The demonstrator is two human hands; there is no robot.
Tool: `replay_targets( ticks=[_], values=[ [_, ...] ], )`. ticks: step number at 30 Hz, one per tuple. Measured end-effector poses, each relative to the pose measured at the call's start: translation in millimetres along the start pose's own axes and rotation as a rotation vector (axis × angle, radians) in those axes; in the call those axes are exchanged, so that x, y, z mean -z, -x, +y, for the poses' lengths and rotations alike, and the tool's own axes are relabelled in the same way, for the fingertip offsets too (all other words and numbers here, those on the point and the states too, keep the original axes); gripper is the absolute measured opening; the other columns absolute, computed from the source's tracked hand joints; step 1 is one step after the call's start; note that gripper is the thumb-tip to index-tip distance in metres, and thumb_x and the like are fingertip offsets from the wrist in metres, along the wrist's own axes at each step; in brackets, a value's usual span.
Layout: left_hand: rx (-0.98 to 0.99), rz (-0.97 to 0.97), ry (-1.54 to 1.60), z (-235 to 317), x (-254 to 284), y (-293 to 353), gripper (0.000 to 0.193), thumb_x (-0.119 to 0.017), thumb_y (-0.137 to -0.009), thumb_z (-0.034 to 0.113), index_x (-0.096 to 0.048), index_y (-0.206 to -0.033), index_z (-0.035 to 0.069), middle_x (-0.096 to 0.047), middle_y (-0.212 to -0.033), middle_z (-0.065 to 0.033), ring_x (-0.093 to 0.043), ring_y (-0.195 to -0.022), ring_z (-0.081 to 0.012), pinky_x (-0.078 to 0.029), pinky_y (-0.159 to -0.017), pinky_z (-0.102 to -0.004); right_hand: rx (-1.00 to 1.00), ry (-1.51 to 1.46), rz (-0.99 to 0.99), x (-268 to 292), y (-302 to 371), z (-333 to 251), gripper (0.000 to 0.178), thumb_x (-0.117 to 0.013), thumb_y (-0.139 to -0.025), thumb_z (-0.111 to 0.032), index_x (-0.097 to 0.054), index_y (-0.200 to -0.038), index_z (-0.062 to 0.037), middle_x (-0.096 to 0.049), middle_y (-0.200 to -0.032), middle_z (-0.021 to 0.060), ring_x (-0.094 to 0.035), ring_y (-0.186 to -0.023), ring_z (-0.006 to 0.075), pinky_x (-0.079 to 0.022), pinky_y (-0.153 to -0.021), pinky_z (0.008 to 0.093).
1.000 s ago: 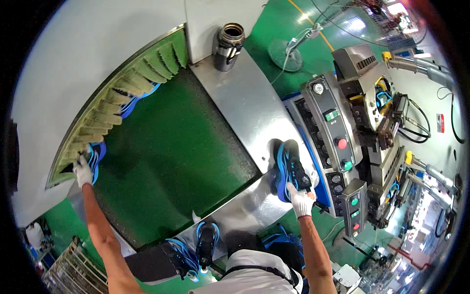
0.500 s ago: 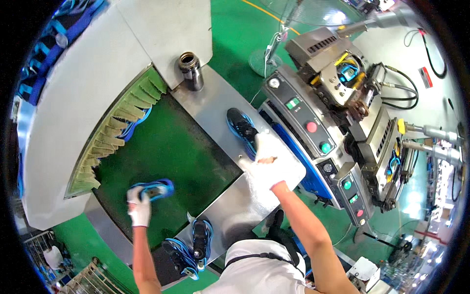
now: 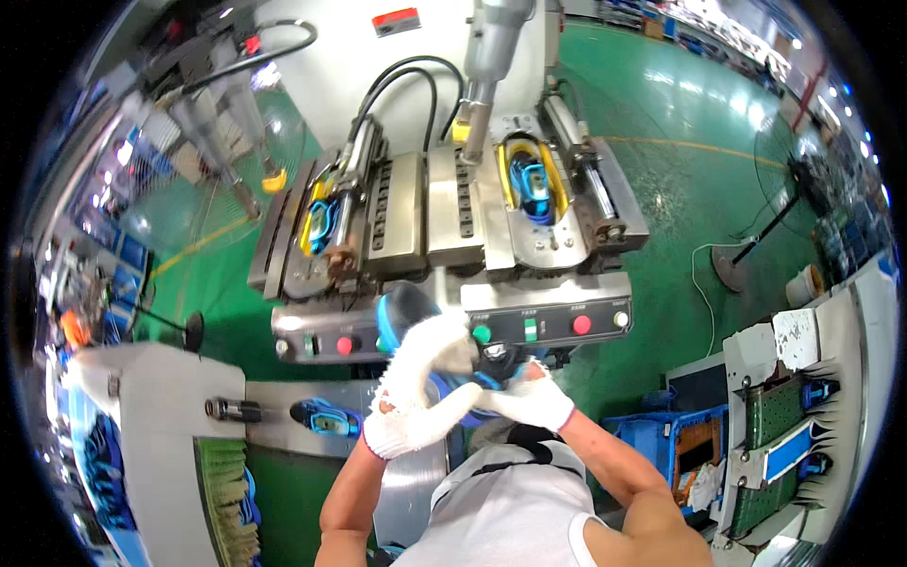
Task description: The person repeatedly places blue and black shoe uppers onto a lasting machine, operates the machine via buttons, removes the shaped uppers, and places them onto a conveyor belt.
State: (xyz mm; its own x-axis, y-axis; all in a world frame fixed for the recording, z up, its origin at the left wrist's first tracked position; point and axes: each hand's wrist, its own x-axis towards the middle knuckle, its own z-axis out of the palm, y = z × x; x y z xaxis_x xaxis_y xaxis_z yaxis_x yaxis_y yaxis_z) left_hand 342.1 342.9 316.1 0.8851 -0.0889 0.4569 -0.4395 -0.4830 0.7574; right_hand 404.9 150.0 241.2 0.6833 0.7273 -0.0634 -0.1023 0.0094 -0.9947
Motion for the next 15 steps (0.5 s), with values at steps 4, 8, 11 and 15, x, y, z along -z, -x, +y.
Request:
replay_targets(
  ticks=[4, 8, 11, 15],
  values=[
    [0.168, 0.349, 0.261, -49.4, -83.8, -138.7, 0.061, -0.077, -0.087, 0.020, -0.051, -0.138, -0.002, -0.057, -0.137, -0.0253, -0.056, -0.129, -0.0375, -0.044, -0.110, -0.0461, -0.161, -0.363, 0.540, 92.5, 54.4, -4.1, 0.043, -0.084, -0.082, -0.024, -0.070, -0.110, 0.0056, -0.072, -0.101, 0.0084, -0.065, -0.084, 0.0093, -0.055, -0.080, 0.0323],
    [0.468, 0.253, 0.018, -169.2, -162.8, -253.4, 0.070, -0.074, -0.089, 0.031, -0.044, -0.144, -0.002, -0.057, -0.138, -0.0246, -0.057, -0.129, -0.0321, -0.045, -0.109, -0.0420, -0.118, -0.324, 0.860, 142.0, 115.9, 44.9, 0.031, -0.079, -0.080, -0.012, -0.067, -0.106, -0.0001, -0.068, -0.088, 0.0040, -0.062, -0.071, 0.0110, -0.050, -0.064, 0.0311],
    [0.797, 0.117, -0.186, -214.5, -207.9, -323.3, 0.087, -0.078, -0.079, 0.044, -0.043, -0.142, -0.005, -0.060, -0.132, -0.0275, -0.061, -0.123, -0.0376, -0.047, -0.105, -0.0422, -0.223, -0.525, 1.103, 143.3, 151.9, 56.0, 0.034, -0.075, -0.075, -0.008, -0.062, -0.106, -0.0032, -0.062, -0.084, 0.0051, -0.059, -0.066, 0.0154, -0.046, -0.056, 0.0322],
    [0.938, 0.037, -0.490, -299.1, -249.1, -352.7, 0.082, -0.080, -0.074, 0.035, -0.041, -0.134, -0.004, -0.065, -0.124, -0.0273, -0.064, -0.118, -0.0377, -0.050, -0.101, -0.0418, -0.518, -0.586, 1.191, 129.9, 202.9, 88.7, 0.052, -0.074, -0.078, -0.010, -0.045, -0.121, -0.0036, -0.058, -0.092, 0.0043, -0.055, -0.064, 0.0133, -0.043, -0.045, 0.0276]
  ],
)
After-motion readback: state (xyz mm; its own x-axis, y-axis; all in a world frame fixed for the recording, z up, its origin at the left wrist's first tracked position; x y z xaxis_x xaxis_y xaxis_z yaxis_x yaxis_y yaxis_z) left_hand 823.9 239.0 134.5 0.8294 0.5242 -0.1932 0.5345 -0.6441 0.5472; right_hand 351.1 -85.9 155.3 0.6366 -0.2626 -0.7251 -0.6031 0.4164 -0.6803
